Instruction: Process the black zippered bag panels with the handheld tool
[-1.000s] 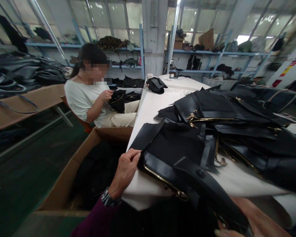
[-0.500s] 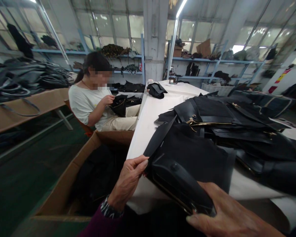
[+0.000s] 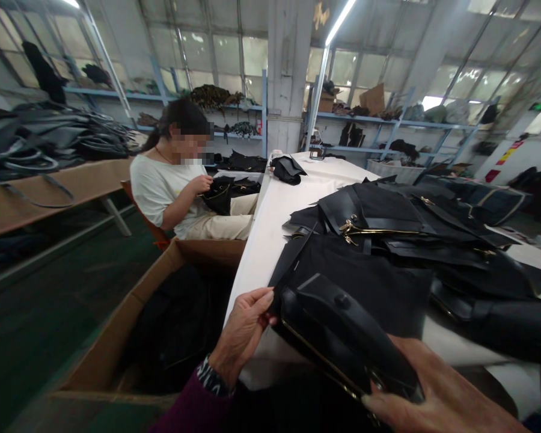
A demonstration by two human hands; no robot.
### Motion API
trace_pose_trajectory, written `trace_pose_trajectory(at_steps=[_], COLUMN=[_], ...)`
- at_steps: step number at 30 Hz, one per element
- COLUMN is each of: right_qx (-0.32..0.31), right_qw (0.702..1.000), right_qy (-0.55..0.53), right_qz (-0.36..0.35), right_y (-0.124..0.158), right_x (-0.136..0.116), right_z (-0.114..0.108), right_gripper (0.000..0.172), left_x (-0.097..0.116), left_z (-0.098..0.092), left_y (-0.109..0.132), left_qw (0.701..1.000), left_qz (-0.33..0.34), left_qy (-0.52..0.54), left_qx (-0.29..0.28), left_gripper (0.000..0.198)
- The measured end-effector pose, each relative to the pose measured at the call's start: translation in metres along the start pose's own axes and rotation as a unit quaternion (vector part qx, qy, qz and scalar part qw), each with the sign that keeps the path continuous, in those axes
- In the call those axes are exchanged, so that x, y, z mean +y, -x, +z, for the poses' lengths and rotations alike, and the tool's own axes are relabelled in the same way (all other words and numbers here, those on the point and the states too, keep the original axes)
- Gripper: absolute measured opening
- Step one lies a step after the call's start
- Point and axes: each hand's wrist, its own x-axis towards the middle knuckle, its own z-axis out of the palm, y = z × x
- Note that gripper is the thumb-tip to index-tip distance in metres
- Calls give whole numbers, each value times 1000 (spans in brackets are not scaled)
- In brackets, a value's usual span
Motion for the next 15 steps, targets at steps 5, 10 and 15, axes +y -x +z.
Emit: trace_pose_trajectory(at_steps=[5, 10, 15], right_qx=[8, -53, 15], right_qw=[1000, 997, 999], right_qy=[15, -45, -44], right_qz=[14, -32, -16], right_y=[-2, -17, -10], right_x=[4, 3, -2], right_z=[16, 21, 4], right_gripper=[53, 27, 20], left_x=[-5, -4, 20], left_z=[2, 8, 5], left_y=[4, 10, -4], left_qw=[1000, 1000, 998], left_qz=[2, 3, 38], left_qy=[-8, -8, -28], left_qx=[-14, -3, 28], left_gripper=[17, 16, 19])
